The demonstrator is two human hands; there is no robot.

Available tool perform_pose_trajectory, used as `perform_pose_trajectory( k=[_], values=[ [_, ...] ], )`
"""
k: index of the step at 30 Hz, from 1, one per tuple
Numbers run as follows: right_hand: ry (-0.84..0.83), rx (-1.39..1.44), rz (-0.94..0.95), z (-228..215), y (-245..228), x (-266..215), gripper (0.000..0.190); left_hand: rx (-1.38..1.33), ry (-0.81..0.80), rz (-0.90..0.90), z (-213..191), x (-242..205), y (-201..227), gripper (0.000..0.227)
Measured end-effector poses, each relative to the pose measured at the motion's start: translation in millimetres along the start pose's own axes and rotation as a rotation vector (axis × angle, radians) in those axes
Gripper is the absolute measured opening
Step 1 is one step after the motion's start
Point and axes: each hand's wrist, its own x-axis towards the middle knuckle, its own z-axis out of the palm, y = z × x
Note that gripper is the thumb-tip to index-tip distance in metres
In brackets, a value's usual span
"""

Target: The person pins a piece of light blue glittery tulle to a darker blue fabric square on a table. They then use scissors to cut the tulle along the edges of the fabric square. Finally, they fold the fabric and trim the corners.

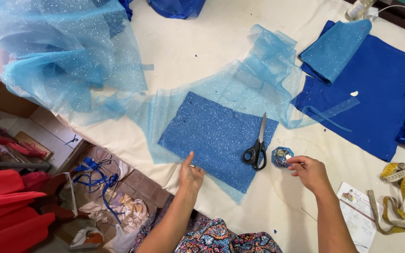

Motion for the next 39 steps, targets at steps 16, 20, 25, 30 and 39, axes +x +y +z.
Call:
perform_pose_trajectory(
  k=[16, 20, 25, 30, 39],
  values=[
    [0.093, 0.348, -0.074, 31.5, 47.5, 55.8, 0.03, 0.096, 0.073, -0.07, 9.0, -31.9, 0.0, 0.035],
    [0.132, 0.379, -0.052, 32.9, 48.9, 56.3, 0.019, 0.104, 0.07, -0.067, 4.5, -23.5, -3.0, 0.033],
    [0.158, 0.465, -0.034, 29.3, 49.1, 53.1, 0.022, 0.121, 0.065, -0.083, 3.4, -20.3, -5.2, 0.032],
    [0.307, 0.694, -0.277, 36.8, 45.6, 47.8, 0.018, 0.103, 0.095, -0.064, -1.0, -14.0, -7.0, 0.036],
    [-0.279, 0.418, -0.44, 191.5, -15.8, 3.6, 0.019, 0.177, 0.08, -0.056, -20.8, 27.5, -22.1, 0.04]
  ],
)
